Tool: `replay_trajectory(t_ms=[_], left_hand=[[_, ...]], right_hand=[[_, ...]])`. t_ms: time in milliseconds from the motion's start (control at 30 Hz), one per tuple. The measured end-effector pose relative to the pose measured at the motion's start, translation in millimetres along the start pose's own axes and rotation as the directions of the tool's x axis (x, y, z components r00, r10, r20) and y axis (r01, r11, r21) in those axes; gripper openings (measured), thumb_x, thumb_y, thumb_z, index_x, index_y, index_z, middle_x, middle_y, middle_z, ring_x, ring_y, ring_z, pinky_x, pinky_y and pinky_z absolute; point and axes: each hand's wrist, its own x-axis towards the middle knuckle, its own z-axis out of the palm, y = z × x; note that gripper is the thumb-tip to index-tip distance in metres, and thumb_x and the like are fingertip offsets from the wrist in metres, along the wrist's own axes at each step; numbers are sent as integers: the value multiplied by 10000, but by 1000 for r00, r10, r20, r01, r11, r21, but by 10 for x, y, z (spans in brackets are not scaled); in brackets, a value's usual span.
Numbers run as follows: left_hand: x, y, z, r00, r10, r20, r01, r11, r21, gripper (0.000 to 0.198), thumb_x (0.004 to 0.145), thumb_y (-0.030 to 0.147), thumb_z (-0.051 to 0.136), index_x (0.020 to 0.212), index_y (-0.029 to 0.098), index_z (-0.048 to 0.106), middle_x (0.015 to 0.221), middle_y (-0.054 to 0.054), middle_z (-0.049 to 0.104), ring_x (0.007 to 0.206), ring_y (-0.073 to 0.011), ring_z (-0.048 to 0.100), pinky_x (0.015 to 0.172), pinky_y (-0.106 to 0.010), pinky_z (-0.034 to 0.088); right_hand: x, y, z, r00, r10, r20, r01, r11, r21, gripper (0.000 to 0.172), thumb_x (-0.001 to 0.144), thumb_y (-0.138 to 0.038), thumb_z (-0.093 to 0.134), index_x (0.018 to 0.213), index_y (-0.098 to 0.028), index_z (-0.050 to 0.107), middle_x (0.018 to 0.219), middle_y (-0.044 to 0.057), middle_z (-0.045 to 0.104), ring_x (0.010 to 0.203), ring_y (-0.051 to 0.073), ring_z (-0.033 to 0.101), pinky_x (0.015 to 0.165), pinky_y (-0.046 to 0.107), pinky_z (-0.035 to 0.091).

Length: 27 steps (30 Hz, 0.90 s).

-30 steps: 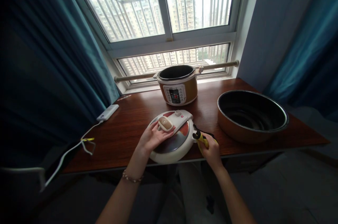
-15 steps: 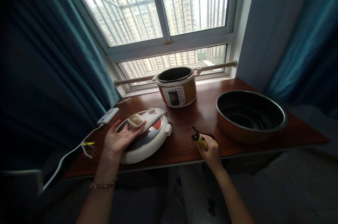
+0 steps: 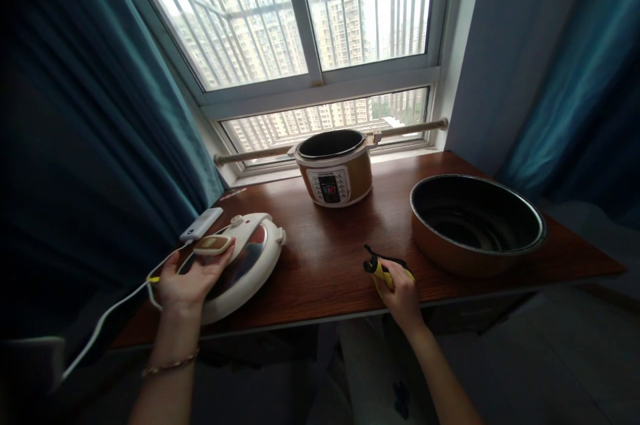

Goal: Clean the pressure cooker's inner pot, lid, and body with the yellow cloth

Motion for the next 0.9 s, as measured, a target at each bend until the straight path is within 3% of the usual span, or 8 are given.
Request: replay_trajectory(t_ms=[167, 500, 600, 733, 800, 900], left_hand=[[19, -86, -17, 999, -4, -50, 3, 1000, -13, 531, 732, 326, 520, 1241, 208, 423, 1317, -154, 453, 1219, -363, 410, 869, -631, 395], [168, -264, -131, 1000, 0, -4, 0, 1000, 2, 528, 729, 308, 508, 1237, 197, 417, 1295, -149, 470, 1207, -356, 426, 870, -600, 416], [146, -296, -105, 1000, 8, -23, -8, 1000, 6, 510, 725, 297, 503, 1221, 200, 438, 1290, -139, 474, 1201, -357, 431, 883, -607, 401], [67, -341, -2, 995, 13, -94, -12, 1000, 12, 465, 732, 267, 482, 1195, 228, 467, 1294, -112, 476, 1198, -343, 438, 908, -639, 352], [40, -358, 38, 995, 19, -102, -18, 1000, 10, 455, 737, 256, 473, 1191, 229, 470, 1302, -110, 471, 1205, -340, 431, 909, -638, 352], [31, -374, 47, 995, 27, -94, -25, 999, 20, 461, 738, 239, 471, 1199, 229, 465, 1311, -110, 464, 1214, -341, 422, 910, -636, 355]], right_hand=[[7, -28, -11, 1000, -11, -1, 11, 1000, -8, 301, 864, -382, 452, 1058, -201, 594, 1056, 95, 632, 997, 244, 580, 858, 391, 458], [32, -4, -21, 1000, -18, 25, 18, 1000, -5, 283, 848, -365, 487, 1049, -201, 601, 1051, 88, 637, 998, 237, 582, 862, 382, 457], [50, -115, 25, 999, -3, 35, 4, 1000, -19, 263, 828, -332, 516, 1030, -195, 614, 1041, 95, 641, 1000, 245, 581, 875, 400, 450], [-42, -541, 333, 975, -22, 219, 17, 1000, 24, 272, 779, -241, 573, 1043, -197, 623, 1082, 75, 639, 1064, 240, 542, 926, 389, 421], [-122, -778, 566, 931, -94, 353, 80, 995, 56, 344, 731, -175, 602, 1071, -216, 619, 1148, 35, 618, 1134, 231, 490, 979, 369, 383], [-168, -970, 818, 879, -155, 451, 135, 988, 77, 410, 696, -136, 604, 1094, -233, 613, 1219, -3, 578, 1181, 219, 447, 1016, 349, 347]])
